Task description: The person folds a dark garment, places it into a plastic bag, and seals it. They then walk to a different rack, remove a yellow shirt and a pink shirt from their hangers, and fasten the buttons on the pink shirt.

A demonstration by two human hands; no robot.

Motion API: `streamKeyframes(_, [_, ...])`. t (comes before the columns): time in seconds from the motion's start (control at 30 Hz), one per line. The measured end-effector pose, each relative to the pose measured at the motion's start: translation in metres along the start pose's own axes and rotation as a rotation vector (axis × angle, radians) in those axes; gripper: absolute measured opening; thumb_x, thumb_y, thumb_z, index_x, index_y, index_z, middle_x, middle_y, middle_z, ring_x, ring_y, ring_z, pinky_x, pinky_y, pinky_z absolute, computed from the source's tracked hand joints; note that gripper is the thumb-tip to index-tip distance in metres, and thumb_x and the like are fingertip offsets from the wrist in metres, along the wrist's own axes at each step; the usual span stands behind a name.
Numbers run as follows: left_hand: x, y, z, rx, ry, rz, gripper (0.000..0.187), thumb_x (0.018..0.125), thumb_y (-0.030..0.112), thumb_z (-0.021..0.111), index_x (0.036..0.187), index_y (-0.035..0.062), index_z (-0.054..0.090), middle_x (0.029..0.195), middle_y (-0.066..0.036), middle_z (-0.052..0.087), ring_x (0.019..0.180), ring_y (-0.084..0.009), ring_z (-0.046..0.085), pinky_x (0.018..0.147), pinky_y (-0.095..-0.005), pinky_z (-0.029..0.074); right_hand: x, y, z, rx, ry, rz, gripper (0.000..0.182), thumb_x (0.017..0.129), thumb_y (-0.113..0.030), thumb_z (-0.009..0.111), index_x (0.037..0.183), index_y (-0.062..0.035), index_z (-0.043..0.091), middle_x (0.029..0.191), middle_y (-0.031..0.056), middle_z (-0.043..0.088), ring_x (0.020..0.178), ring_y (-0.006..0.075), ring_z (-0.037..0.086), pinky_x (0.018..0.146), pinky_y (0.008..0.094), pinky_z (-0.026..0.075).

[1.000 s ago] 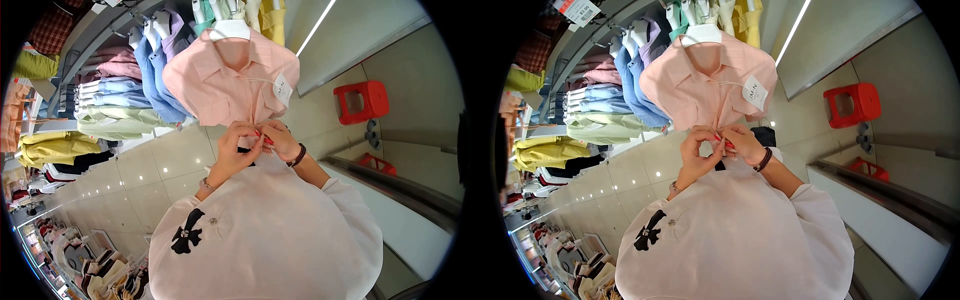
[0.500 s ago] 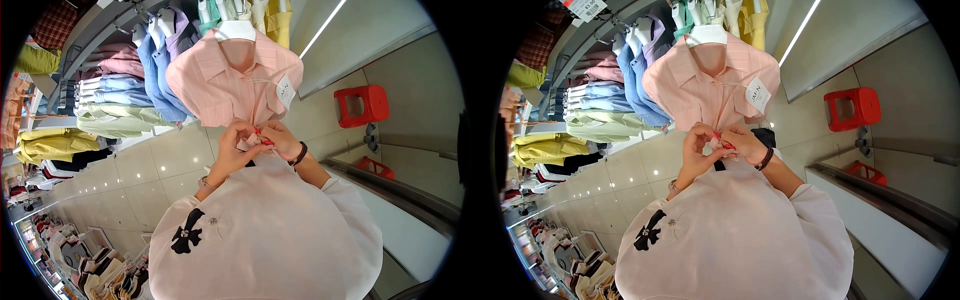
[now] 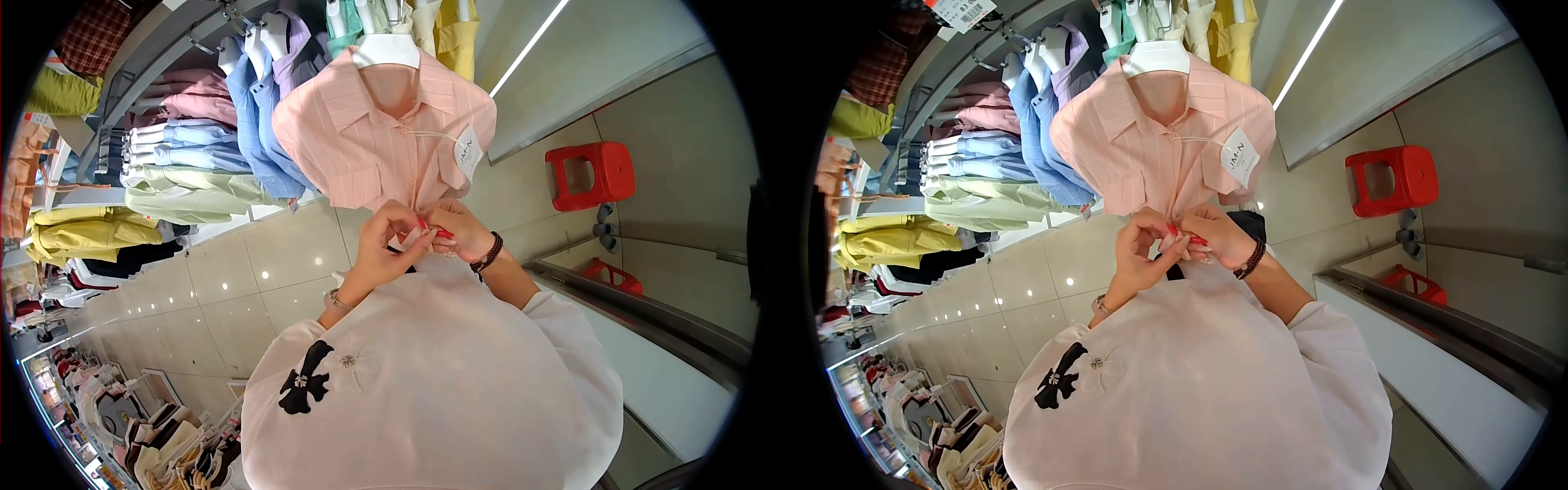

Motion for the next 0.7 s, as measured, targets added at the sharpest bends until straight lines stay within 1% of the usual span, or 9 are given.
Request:
streamKeyframes(0.1, [0.001, 0.002, -0.001, -0.077, 0.073, -0.079, 0.023, 0.069, -0.004, 0.063, 0.083, 0.0026, 0.046, 0.075, 0.0, 0.047, 0.063, -0.0042, 0.044, 0.05, -0.0171, 0.035, 0.0, -0.002, 0.0, -0.002, 0.015, -0.027, 0.026, 0.081, -0.012, 0.039, 0.059, -0.0023, 0.048, 0.046, 0.0023, 0.043, 0.036, 0.0079, 0.036, 0.036, 0.0206, 0.026])
streamKeyframes(0.2, [0.0, 0.001, -0.001, -0.045, 0.081, -0.074, 0.022, 0.071, -0.003, 0.062, 0.085, 0.0019, 0.047, 0.073, 0.0, 0.047, 0.064, -0.0043, 0.046, 0.052, -0.0174, 0.037, 0.0, -0.003, -0.001, 0.0, 0.032, -0.057, 0.027, 0.082, -0.013, 0.039, 0.059, -0.0027, 0.049, 0.046, 0.0017, 0.042, 0.036, 0.0076, 0.036, 0.036, 0.0205, 0.026])
streamKeyframes(0.3, [0.001, 0.004, 0.003, -0.05, 0.029, -0.15, 0.027, 0.071, -0.008, 0.06, 0.091, 0.0003, 0.044, 0.084, -0.005, 0.049, 0.073, -0.0102, 0.051, 0.066, -0.0219, 0.042, -0.003, -0.005, -0.001, -0.018, 0.06, -0.078, 0.027, 0.082, -0.014, 0.04, 0.059, -0.0031, 0.049, 0.046, 0.001, 0.042, 0.037, 0.0072, 0.036, 0.036, 0.0207, 0.026])
streamKeyframes(0.37, [0.0, 0.002, 0.003, -0.051, 0.018, -0.174, 0.027, 0.071, -0.007, 0.06, 0.091, 0.0, 0.044, 0.084, -0.006, 0.05, 0.074, -0.0108, 0.052, 0.068, -0.0231, 0.043, -0.004, -0.006, 0.0, -0.053, 0.061, -0.109, 0.027, 0.082, -0.015, 0.04, 0.06, -0.0032, 0.05, 0.047, 0.0008, 0.043, 0.037, 0.0069, 0.036, 0.036, 0.0207, 0.027])
streamKeyframes(0.47, [-0.003, -0.004, 0.003, -0.05, 0.017, -0.208, 0.026, 0.072, -0.006, 0.06, 0.092, -0.0003, 0.044, 0.084, -0.006, 0.051, 0.075, -0.0116, 0.053, 0.07, -0.0249, 0.044, -0.006, -0.006, -0.002, -0.103, 0.13, -0.126, 0.025, 0.082, -0.011, 0.04, 0.059, -0.0042, 0.047, 0.046, -0.0016, 0.038, 0.036, 0.0064, 0.032, 0.035, 0.021, 0.027])
streamKeyframes(0.57, [-0.006, -0.007, 0.001, -0.056, 0.058, -0.232, 0.024, 0.072, -0.005, 0.059, 0.091, -0.0004, 0.044, 0.081, -0.005, 0.052, 0.072, -0.0112, 0.054, 0.068, -0.0248, 0.045, -0.002, -0.001, -0.015, -0.216, 0.164, -0.196, 0.027, 0.082, -0.017, 0.044, 0.06, -0.0023, 0.05, 0.047, 0.0015, 0.045, 0.037, 0.0079, 0.039, 0.037, 0.0221, 0.03])
streamKeyframes(0.6, [-0.006, -0.008, 0.0, -0.059, 0.076, -0.237, 0.023, 0.073, -0.005, 0.059, 0.09, -0.0004, 0.044, 0.079, -0.005, 0.053, 0.07, -0.0109, 0.054, 0.067, -0.0245, 0.045, -0.002, -0.001, -0.022, -0.351, 0.219, -0.29, 0.027, 0.081, -0.016, 0.045, 0.06, -0.0011, 0.05, 0.049, 0.0024, 0.046, 0.037, 0.0088, 0.04, 0.037, 0.0228, 0.031])
streamKeyframes(0.67, [-0.011, -0.019, -0.01, 0.115, 0.086, -0.261, 0.02, 0.073, -0.003, 0.058, 0.089, 0.0006, 0.045, 0.077, -0.006, 0.055, 0.066, -0.0109, 0.054, 0.061, -0.0231, 0.044, -0.002, 0.003, -0.034, -0.618, 0.329, -0.473, 0.026, 0.079, -0.015, 0.048, 0.06, 0.0013, 0.05, 0.054, 0.0044, 0.049, 0.039, 0.0108, 0.042, 0.039, 0.0243, 0.033])
streamKeyframes(0.7, [-0.015, -0.027, -0.016, 0.202, 0.091, -0.274, 0.019, 0.073, -0.002, 0.058, 0.088, 0.0011, 0.046, 0.076, -0.006, 0.056, 0.064, -0.0109, 0.055, 0.058, -0.0223, 0.043, -0.007, -0.003, -0.033, -0.845, 0.396, -0.602, 0.024, 0.078, -0.014, 0.049, 0.06, 0.0022, 0.05, 0.057, 0.0051, 0.05, 0.04, 0.0117, 0.043, 0.04, 0.0245, 0.034])
Point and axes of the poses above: each hand's wrist, its own x-axis towards the middle knuckle, its own z-axis out of the palm, y = z × x, the point moved 7 cm from there along x, towards the middle knuckle
